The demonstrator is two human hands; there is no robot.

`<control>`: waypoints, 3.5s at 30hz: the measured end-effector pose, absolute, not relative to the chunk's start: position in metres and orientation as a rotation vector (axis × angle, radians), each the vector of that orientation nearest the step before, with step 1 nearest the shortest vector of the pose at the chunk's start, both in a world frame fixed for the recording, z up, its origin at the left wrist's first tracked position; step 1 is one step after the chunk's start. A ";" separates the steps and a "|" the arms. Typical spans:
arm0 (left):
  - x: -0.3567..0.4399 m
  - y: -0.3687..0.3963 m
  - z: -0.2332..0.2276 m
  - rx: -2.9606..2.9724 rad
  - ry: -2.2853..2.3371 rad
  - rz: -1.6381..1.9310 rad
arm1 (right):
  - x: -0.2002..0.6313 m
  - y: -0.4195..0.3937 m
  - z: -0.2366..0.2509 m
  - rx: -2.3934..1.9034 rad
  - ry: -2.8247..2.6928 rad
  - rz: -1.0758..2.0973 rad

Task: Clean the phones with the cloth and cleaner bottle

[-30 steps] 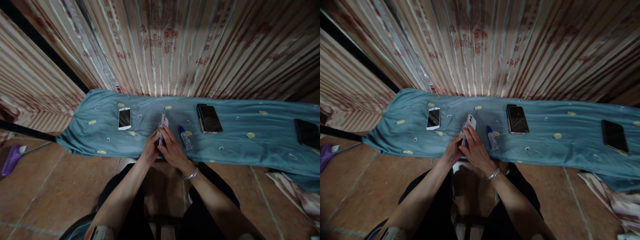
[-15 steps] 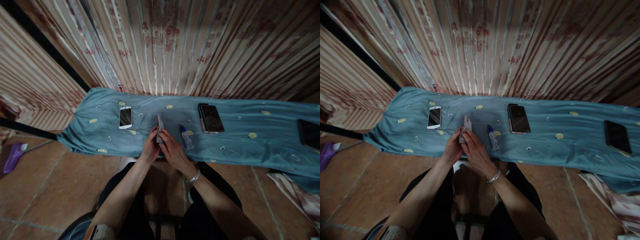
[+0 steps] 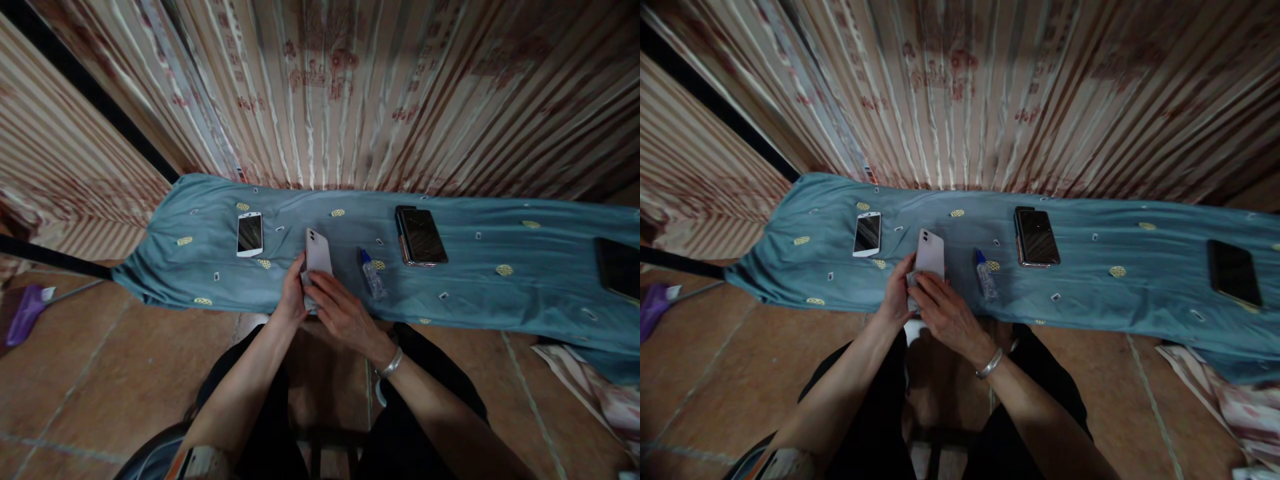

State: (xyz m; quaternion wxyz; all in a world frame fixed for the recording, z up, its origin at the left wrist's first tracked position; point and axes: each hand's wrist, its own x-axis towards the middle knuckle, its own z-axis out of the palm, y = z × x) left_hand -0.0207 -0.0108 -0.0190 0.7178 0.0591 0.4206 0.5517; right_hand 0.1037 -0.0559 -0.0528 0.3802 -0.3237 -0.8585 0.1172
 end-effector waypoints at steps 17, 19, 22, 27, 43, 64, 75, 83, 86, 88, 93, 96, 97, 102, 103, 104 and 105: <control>-0.033 -0.008 -0.017 0.242 0.776 1.282 | 0.119 -0.057 -0.055 -0.872 -2.214 0.319; -0.033 -0.007 -0.016 0.245 0.771 1.307 | 0.121 -0.056 -0.055 -0.901 -2.211 0.323; -0.034 -0.005 -0.015 0.233 0.759 1.335 | 0.123 -0.055 -0.054 -0.937 -2.148 0.383; -0.038 -0.004 -0.014 0.217 0.753 1.331 | 0.130 -0.048 -0.057 -1.161 -1.730 0.690; -0.017 -0.010 -0.036 0.374 0.914 1.423 | 0.112 -0.044 -0.069 -1.277 -1.228 1.178; -0.002 -0.025 -0.037 0.367 0.867 1.229 | 0.140 0.002 -0.068 -1.410 -1.349 0.664; -0.003 -0.028 -0.036 0.377 0.860 1.215 | 0.141 0.005 -0.072 -1.400 -1.762 0.228; -0.006 -0.031 -0.039 0.390 0.898 1.159 | 0.145 0.008 -0.073 -1.328 -1.934 0.229; -0.008 -0.029 -0.039 0.381 0.927 1.181 | 0.142 0.004 -0.072 -1.314 -1.972 0.249; -0.008 -0.027 -0.039 0.381 0.931 1.196 | 0.138 0.000 -0.071 -1.306 -1.992 0.265; -0.009 -0.023 -0.044 0.391 0.924 1.234 | 0.131 -0.014 -0.066 -1.316 -2.039 0.300; -0.010 -0.022 -0.047 0.399 0.924 1.249 | 0.128 -0.024 -0.062 -1.322 -2.074 0.313; -0.010 -0.022 -0.047 0.402 0.921 1.252 | 0.128 -0.028 -0.061 -1.318 -2.087 0.315; -0.009 -0.021 -0.044 0.406 0.906 1.288 | 0.122 -0.047 -0.057 -1.248 -2.167 0.315; -0.008 -0.021 -0.042 0.400 0.908 1.295 | 0.121 -0.050 -0.056 -1.229 -2.187 0.315; -0.008 -0.021 -0.040 0.394 0.911 1.302 | 0.119 -0.053 -0.055 -1.208 -2.207 0.314; -0.007 -0.021 -0.038 0.389 0.915 1.308 | 0.118 -0.056 -0.054 -1.188 -2.228 0.311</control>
